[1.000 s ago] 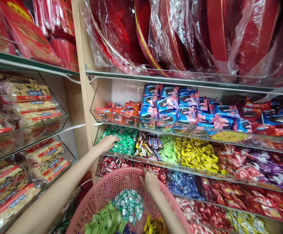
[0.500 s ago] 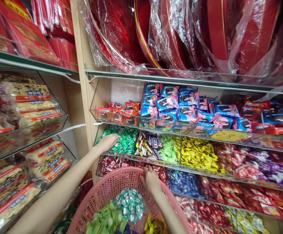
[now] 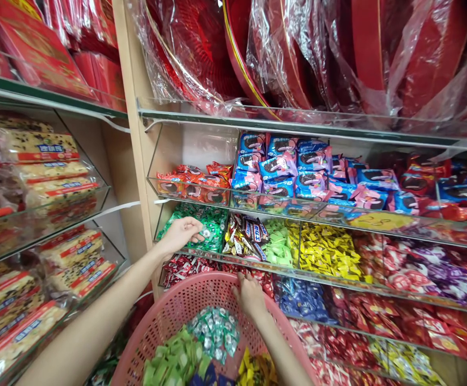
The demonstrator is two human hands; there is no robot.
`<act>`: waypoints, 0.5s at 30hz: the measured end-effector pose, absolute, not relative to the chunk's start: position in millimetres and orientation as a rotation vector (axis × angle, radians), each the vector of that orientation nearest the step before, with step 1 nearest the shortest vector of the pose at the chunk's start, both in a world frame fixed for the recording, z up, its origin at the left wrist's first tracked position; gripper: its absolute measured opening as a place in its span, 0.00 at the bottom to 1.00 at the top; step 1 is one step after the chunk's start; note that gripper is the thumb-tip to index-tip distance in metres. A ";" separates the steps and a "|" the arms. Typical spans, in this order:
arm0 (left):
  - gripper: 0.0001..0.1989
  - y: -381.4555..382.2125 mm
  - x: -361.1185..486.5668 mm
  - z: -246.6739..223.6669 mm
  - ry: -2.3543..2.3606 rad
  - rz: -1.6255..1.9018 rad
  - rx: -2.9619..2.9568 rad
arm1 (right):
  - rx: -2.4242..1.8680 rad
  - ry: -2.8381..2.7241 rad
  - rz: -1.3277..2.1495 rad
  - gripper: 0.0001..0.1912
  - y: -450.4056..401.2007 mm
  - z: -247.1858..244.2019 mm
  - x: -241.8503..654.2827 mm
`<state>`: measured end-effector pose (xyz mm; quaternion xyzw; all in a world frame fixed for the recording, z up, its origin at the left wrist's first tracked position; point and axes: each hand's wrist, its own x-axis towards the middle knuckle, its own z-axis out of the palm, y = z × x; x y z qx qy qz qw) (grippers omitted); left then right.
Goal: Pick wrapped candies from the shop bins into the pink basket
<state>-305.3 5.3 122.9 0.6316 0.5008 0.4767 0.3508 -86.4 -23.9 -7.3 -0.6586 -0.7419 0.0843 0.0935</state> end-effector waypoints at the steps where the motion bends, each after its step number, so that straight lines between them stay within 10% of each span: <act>1: 0.15 2.2 -303.2 122.1 1.277 1.232 1.606 | -1.954 -2.201 0.251 0.24 -24.0 -7.5 -86.6; 15: 0.10 -27.7 -276.8 28.9 1.257 0.541 2.081 | -1.945 -2.207 0.261 0.23 -23.9 -8.7 -90.0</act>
